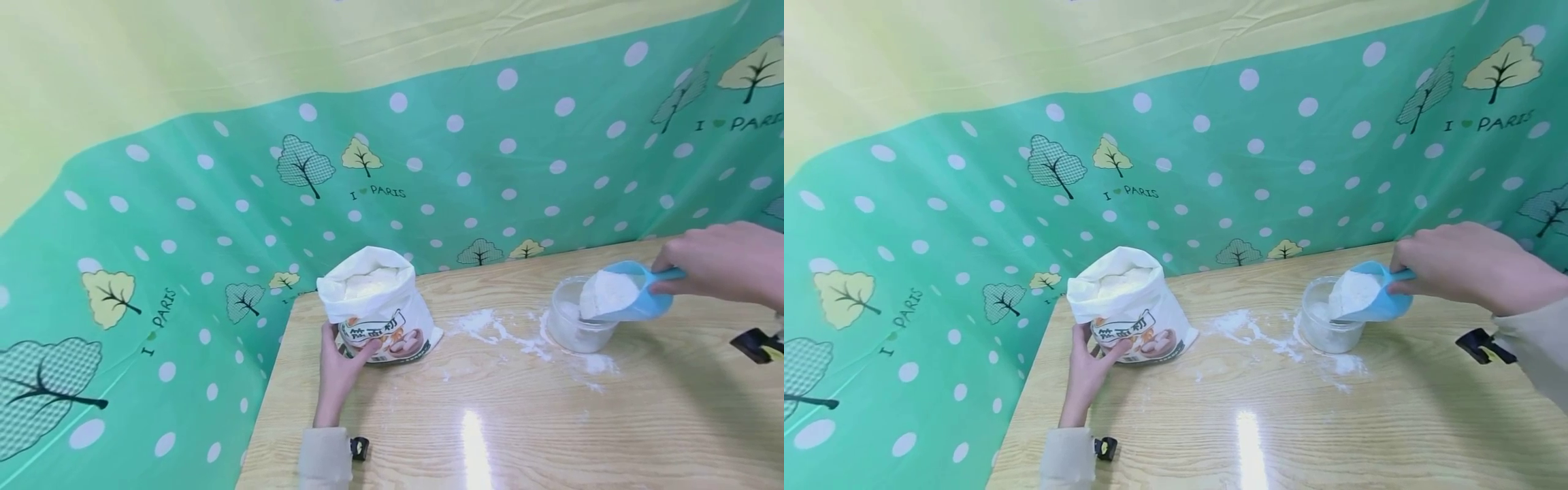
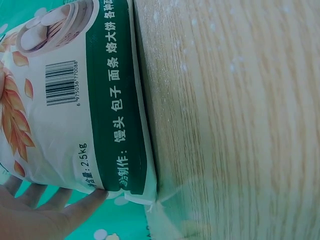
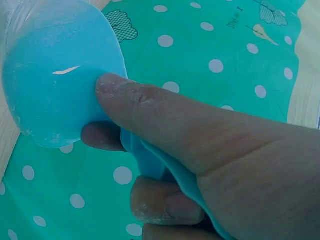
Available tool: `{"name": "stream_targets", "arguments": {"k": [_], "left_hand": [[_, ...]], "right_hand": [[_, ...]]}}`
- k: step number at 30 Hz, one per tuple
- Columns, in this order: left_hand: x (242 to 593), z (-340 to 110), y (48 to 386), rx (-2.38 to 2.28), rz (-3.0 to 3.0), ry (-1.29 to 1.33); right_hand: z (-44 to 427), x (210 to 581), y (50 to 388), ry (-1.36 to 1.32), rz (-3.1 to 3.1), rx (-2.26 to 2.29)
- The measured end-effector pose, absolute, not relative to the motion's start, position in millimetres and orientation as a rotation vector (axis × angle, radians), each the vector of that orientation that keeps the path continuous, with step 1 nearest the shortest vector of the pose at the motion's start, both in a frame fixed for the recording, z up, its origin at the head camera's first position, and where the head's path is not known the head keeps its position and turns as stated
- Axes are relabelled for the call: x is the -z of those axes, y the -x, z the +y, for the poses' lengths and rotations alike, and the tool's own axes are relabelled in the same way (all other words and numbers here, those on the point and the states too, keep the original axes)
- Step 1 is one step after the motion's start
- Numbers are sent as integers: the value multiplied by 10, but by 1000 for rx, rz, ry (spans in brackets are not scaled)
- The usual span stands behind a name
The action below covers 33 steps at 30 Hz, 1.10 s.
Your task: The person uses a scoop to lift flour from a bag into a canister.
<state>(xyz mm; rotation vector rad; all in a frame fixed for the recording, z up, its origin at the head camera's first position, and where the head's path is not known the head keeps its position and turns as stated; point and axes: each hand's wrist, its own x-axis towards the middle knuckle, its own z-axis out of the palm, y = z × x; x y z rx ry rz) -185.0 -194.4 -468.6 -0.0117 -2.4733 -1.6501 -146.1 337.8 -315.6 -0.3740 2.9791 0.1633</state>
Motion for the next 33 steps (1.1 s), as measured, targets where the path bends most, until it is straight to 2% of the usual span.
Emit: {"name": "stream_targets", "arguments": {"k": [33], "left_hand": [[4720,-1940,1868,1623,-2478,-8]], "right_hand": [[3233,3071,1462,530,3036,-342]]}}
